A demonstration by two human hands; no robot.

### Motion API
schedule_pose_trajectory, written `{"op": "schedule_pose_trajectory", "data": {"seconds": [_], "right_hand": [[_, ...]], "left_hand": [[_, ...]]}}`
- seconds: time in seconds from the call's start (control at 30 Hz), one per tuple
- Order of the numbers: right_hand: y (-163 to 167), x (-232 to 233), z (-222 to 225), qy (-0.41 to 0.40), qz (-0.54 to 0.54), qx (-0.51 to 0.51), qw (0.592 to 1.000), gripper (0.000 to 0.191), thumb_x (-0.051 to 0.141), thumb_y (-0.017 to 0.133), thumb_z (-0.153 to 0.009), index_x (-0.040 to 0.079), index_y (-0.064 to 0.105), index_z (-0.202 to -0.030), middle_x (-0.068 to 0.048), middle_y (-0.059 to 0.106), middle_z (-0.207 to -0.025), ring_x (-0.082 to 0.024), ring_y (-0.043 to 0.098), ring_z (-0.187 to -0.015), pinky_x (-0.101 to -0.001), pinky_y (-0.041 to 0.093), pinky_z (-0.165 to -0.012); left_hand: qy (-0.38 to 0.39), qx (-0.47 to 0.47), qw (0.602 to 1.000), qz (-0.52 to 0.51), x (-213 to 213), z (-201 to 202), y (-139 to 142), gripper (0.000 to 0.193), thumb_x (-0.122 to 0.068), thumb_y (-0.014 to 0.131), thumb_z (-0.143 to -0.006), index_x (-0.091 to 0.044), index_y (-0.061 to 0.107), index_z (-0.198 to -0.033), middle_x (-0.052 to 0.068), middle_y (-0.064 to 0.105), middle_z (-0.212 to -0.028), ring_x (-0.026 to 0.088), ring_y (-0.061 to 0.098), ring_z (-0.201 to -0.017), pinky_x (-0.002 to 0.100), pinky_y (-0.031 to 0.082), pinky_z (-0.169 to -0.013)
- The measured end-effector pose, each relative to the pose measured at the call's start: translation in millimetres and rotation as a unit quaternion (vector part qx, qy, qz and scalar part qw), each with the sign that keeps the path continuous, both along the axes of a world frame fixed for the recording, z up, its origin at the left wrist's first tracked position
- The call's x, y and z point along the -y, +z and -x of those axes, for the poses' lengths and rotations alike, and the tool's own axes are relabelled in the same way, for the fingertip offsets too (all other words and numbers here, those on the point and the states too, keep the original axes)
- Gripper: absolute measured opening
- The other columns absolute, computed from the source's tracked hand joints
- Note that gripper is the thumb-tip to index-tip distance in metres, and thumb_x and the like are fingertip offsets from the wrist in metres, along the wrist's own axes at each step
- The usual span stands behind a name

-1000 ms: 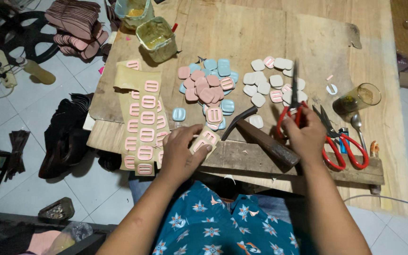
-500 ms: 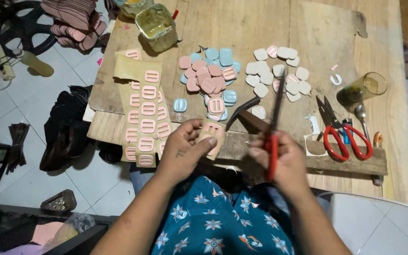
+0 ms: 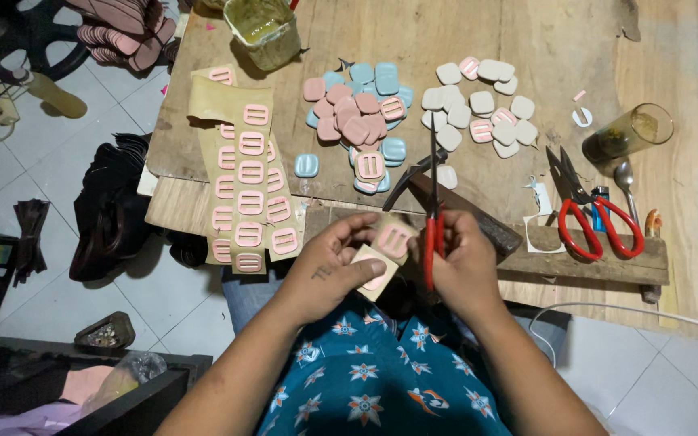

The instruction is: The person sits at a workbench and uses scissors to trim excess material from the edges of small pink foam buckle-shaped pieces, one at a time, placing the trimmed pieces on the table with other finished pieces.

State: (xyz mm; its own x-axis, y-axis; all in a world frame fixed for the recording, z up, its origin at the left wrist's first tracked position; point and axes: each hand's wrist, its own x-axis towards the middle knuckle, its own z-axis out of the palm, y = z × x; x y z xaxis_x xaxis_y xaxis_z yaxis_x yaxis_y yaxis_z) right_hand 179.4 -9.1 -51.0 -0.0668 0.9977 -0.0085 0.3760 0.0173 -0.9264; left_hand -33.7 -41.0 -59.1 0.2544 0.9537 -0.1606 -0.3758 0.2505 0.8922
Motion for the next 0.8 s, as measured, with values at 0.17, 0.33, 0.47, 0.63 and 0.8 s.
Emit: {"op": "schedule_pose_trajectory", "data": {"seconds": [0.17, 0.33, 0.47, 0.63, 0.8], "right_hand": [[9.9, -10.3, -5.7, -0.045, -0.075, 0.259, 0.962, 0.045, 0.026, 0.081, -0.083, -0.003, 0.062, -0.112, -0.021, 0.074, -0.091, -0.035, 0.073, -0.085, -0.0419, 0.055, -0.075], [15.3, -3.2, -10.8, -0.050, -0.043, 0.255, 0.965, 0.044, 0.032, 0.080, -0.086, 0.000, 0.064, -0.112, -0.017, 0.074, -0.087, -0.031, 0.071, -0.079, -0.0407, 0.055, -0.071], [8.4, 7.6, -17.3, 0.028, 0.178, -0.028, 0.983, 0.040, 0.033, 0.071, -0.091, 0.002, 0.061, -0.115, -0.008, 0.072, -0.086, -0.019, 0.063, -0.071, -0.0353, 0.051, -0.065], [-9.9, 32.8, -24.5, 0.195, 0.186, -0.195, 0.943, 0.045, 0.041, 0.052, -0.102, 0.004, 0.055, -0.127, -0.006, 0.066, -0.104, -0.017, 0.065, -0.090, -0.0329, 0.055, -0.084], [-22.6, 44.8, -22.2, 0.225, 0.194, -0.235, 0.926, 0.050, 0.042, 0.054, -0.101, 0.004, 0.051, -0.133, -0.008, 0.064, -0.107, -0.018, 0.064, -0.093, -0.0331, 0.053, -0.086]], "left_hand": [[0.130, -0.054, 0.989, 0.044, -10.4, 4.1, -7.9, 0.054, -0.003, 0.074, -0.090, 0.004, 0.051, -0.139, 0.010, 0.067, -0.105, 0.014, 0.065, -0.092, 0.027, 0.054, -0.081], [0.155, 0.042, 0.984, 0.076, -11.4, 3.2, 4.9, 0.057, 0.003, 0.070, -0.085, 0.001, 0.048, -0.137, 0.011, 0.071, -0.107, 0.015, 0.068, -0.093, 0.027, 0.056, -0.083], [0.156, 0.067, 0.983, 0.075, -15.1, -5.9, 22.9, 0.054, 0.003, 0.069, -0.086, 0.002, 0.048, -0.136, 0.012, 0.072, -0.106, 0.015, 0.069, -0.091, 0.028, 0.057, -0.081], [0.151, 0.054, 0.986, 0.047, -18.1, -17.2, 38.8, 0.047, -0.002, 0.068, -0.093, 0.002, 0.048, -0.136, 0.014, 0.071, -0.106, 0.015, 0.068, -0.090, 0.029, 0.057, -0.080], [0.135, -0.005, 0.991, 0.012, -13.6, -25.2, 47.2, 0.048, -0.002, 0.066, -0.091, 0.001, 0.047, -0.135, 0.014, 0.072, -0.109, 0.015, 0.071, -0.095, 0.028, 0.059, -0.083]]}}
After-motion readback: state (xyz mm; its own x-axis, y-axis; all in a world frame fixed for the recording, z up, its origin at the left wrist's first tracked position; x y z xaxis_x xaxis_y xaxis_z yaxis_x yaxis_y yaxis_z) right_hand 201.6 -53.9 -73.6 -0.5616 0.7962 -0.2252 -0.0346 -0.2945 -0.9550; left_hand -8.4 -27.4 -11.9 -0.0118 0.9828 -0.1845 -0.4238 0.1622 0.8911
